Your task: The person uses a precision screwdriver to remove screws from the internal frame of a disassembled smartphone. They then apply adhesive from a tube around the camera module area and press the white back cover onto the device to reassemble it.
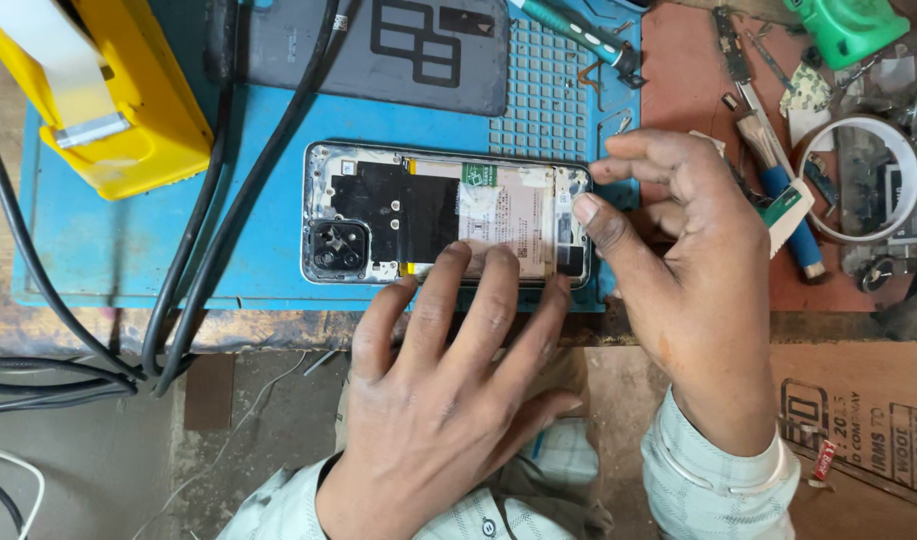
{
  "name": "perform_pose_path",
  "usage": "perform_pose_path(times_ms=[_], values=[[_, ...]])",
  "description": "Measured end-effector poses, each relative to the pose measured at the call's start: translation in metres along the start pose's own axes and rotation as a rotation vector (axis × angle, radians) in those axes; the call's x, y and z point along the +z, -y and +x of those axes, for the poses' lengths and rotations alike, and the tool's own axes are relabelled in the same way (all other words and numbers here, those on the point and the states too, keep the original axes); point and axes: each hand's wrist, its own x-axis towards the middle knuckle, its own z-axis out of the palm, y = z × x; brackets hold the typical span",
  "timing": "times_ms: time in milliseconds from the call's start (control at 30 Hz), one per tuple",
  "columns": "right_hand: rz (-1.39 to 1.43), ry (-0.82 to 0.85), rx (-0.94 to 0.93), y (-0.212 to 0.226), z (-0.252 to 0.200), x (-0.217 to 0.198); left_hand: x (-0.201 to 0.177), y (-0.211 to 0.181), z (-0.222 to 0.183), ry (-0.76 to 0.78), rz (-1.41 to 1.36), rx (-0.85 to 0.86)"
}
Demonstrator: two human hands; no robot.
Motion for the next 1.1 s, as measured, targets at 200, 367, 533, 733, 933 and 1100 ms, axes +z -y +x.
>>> perform_pose_path(times_ms=[200,367,533,733,933,1100], values=[[-0.107,-0.101,-0.067,0.01,-0.005,-0.034,-0.01,0.025,-0.016,-0.134,-0.045,-0.015],[-0.193,-0.22,-0.056,-0.011,-0.009,-0.079,-0.031,0.056,-0.014,-0.213,0.033,-0.165],[-0.614,-0.189,0.075,-0.015,-0.025,-0.087,-0.036,0.065,-0.01,-0.213,0.046,-0.162],[-0.665,-0.34,0.155,-0.027,-0.021,-0.059,-0.022,0.043,-0.014,-0.401,-0.177,-0.051],[-0.055,-0.443,-0.014,-0.04,-0.035,-0.059,-0.005,-0.004,-0.012,-0.375,-0.753,-0.079],[0.291,-0.232,-0.107,-0.041,-0.072,-0.054,-0.001,-0.034,-0.013,-0.136,-1.207,-0.321]])
